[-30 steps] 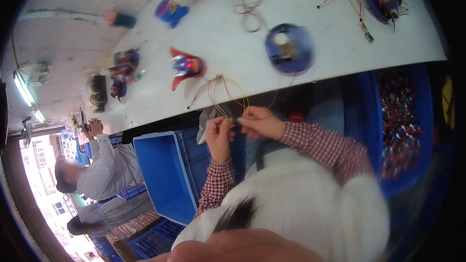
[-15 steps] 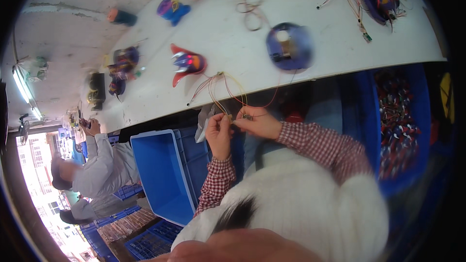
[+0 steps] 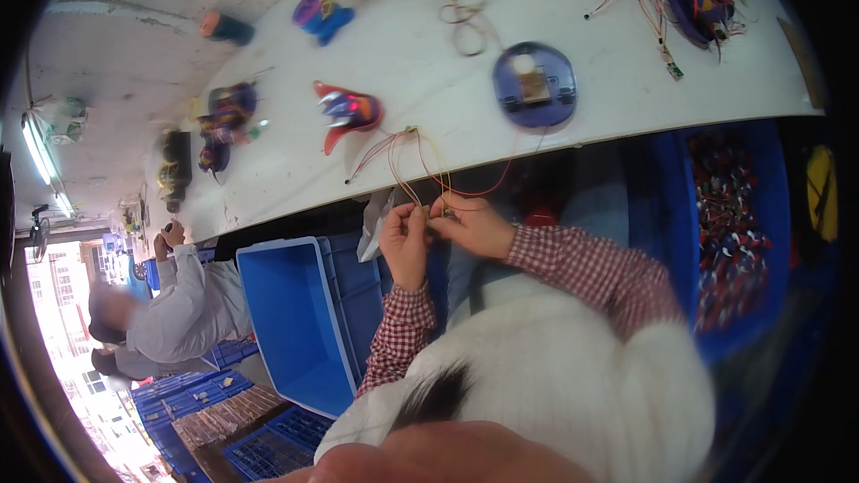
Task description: Assembling small colorful toy components using strings and a manual assembly jig at a workbench.
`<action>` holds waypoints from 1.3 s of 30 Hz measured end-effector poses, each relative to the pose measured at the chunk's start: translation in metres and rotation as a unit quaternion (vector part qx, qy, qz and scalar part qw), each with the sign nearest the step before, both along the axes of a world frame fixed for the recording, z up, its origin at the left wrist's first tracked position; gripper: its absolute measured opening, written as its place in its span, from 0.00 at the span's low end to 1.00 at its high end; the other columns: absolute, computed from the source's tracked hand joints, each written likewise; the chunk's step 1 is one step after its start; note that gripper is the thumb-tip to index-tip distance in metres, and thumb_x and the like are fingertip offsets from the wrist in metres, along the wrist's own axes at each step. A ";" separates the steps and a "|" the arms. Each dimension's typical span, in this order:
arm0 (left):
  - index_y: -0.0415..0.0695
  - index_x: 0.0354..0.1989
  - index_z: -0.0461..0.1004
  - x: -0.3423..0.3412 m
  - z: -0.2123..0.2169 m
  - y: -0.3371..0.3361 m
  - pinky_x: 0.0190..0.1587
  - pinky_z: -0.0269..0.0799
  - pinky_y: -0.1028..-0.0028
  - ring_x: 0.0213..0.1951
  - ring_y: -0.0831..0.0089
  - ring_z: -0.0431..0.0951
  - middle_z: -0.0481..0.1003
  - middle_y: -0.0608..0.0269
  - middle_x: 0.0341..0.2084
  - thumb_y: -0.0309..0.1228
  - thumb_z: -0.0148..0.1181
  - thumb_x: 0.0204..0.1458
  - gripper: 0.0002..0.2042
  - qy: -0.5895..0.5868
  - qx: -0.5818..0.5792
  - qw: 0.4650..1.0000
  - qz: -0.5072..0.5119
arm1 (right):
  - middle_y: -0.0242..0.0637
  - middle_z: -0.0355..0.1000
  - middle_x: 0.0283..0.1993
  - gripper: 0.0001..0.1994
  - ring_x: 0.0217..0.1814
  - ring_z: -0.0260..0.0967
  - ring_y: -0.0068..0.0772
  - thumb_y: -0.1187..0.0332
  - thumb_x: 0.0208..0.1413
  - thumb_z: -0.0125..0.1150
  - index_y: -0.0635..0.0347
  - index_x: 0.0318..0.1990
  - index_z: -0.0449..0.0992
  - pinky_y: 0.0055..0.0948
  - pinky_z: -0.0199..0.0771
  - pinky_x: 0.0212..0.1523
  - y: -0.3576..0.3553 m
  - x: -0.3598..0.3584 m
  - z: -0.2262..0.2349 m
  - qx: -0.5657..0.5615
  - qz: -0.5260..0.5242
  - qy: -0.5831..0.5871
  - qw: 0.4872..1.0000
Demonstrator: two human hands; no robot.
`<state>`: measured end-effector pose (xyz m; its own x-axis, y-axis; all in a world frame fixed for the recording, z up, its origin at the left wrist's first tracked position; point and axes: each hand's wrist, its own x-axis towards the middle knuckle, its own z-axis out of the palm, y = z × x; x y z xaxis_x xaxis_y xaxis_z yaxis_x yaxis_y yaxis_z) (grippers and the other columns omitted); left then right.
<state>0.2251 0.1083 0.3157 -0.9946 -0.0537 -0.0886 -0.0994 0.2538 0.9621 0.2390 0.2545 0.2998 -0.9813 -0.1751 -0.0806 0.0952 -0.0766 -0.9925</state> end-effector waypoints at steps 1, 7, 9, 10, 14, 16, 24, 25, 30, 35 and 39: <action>0.37 0.37 0.72 0.000 0.000 0.000 0.20 0.61 0.87 0.17 0.84 0.64 0.71 0.66 0.21 0.28 0.57 0.55 0.07 -0.003 0.006 1.000 0.004 | 0.28 0.70 0.27 0.05 0.26 0.63 0.18 0.70 0.55 0.57 0.59 0.38 0.71 0.16 0.64 0.29 0.000 0.000 0.001 0.007 -0.001 0.007 1.000; 0.37 0.36 0.72 0.001 0.003 0.002 0.19 0.61 0.86 0.16 0.84 0.63 0.70 0.67 0.20 0.28 0.56 0.54 0.07 -0.015 0.015 1.000 0.012 | 0.29 0.70 0.28 0.06 0.25 0.62 0.20 0.71 0.54 0.57 0.59 0.39 0.71 0.19 0.64 0.29 -0.002 0.000 -0.002 0.044 -0.010 0.050 0.998; 0.37 0.36 0.72 0.001 0.005 0.003 0.19 0.61 0.86 0.16 0.84 0.63 0.70 0.67 0.20 0.28 0.56 0.54 0.07 -0.017 0.006 1.000 0.010 | 0.29 0.70 0.28 0.06 0.25 0.62 0.21 0.71 0.54 0.57 0.59 0.39 0.71 0.19 0.64 0.28 -0.002 0.000 -0.005 0.059 -0.016 0.071 0.996; 0.37 0.36 0.72 0.001 0.004 0.002 0.19 0.61 0.86 0.16 0.84 0.63 0.70 0.67 0.20 0.28 0.56 0.54 0.07 -0.017 0.006 1.000 0.010 | 0.29 0.70 0.28 0.06 0.25 0.62 0.21 0.71 0.54 0.57 0.59 0.39 0.71 0.19 0.64 0.28 -0.003 0.000 -0.006 0.060 -0.016 0.071 0.996; 0.37 0.36 0.72 0.001 0.001 0.002 0.18 0.61 0.86 0.16 0.84 0.64 0.70 0.67 0.19 0.27 0.56 0.54 0.06 -0.017 0.004 1.000 0.009 | 0.29 0.70 0.29 0.06 0.25 0.62 0.22 0.71 0.54 0.56 0.59 0.39 0.71 0.20 0.65 0.28 -0.004 -0.001 -0.008 0.085 -0.041 0.102 0.990; 0.37 0.35 0.72 0.001 0.001 0.002 0.18 0.60 0.86 0.16 0.84 0.64 0.70 0.67 0.19 0.27 0.56 0.54 0.06 -0.014 0.003 1.000 0.010 | 0.30 0.70 0.30 0.06 0.26 0.64 0.23 0.72 0.54 0.56 0.59 0.39 0.71 0.20 0.66 0.29 -0.002 -0.001 -0.008 0.095 -0.037 0.110 0.989; 0.38 0.33 0.73 0.000 0.003 0.002 0.17 0.59 0.86 0.15 0.83 0.63 0.70 0.66 0.18 0.28 0.55 0.53 0.06 -0.035 0.012 0.999 0.010 | 0.34 0.73 0.32 0.05 0.26 0.68 0.31 0.72 0.52 0.56 0.61 0.35 0.72 0.23 0.68 0.29 -0.005 -0.004 -0.018 0.172 -0.076 0.246 0.951; 0.38 0.33 0.73 0.001 0.002 0.002 0.17 0.59 0.86 0.15 0.83 0.63 0.70 0.66 0.18 0.28 0.55 0.53 0.06 -0.035 0.012 0.999 0.011 | 0.34 0.73 0.32 0.05 0.26 0.68 0.31 0.72 0.52 0.56 0.61 0.35 0.72 0.23 0.68 0.29 -0.005 -0.004 -0.018 0.172 -0.075 0.246 0.951; 0.38 0.31 0.73 0.001 0.000 0.003 0.15 0.57 0.86 0.13 0.84 0.62 0.70 0.67 0.16 0.28 0.55 0.53 0.06 -0.031 0.032 0.999 0.021 | 0.36 0.73 0.32 0.05 0.27 0.70 0.34 0.71 0.51 0.57 0.61 0.34 0.73 0.25 0.69 0.30 -0.006 -0.004 -0.017 0.189 -0.076 0.269 0.941; 0.38 0.34 0.73 0.001 0.003 -0.001 0.21 0.63 0.84 0.20 0.80 0.67 0.71 0.62 0.23 0.28 0.56 0.52 0.07 -0.092 0.024 0.995 0.007 | 0.34 0.73 0.31 0.06 0.27 0.69 0.30 0.71 0.52 0.58 0.62 0.36 0.72 0.24 0.69 0.30 -0.005 -0.003 -0.018 0.190 -0.075 0.284 0.937; 0.37 0.41 0.71 -0.007 -0.011 -0.007 0.33 0.67 0.78 0.31 0.73 0.70 0.71 0.57 0.34 0.27 0.58 0.50 0.11 0.215 -0.223 0.950 -0.037 | 0.33 0.73 0.30 0.11 0.28 0.69 0.25 0.70 0.52 0.59 0.62 0.42 0.70 0.22 0.68 0.31 0.002 -0.007 -0.020 0.048 -0.017 0.078 0.996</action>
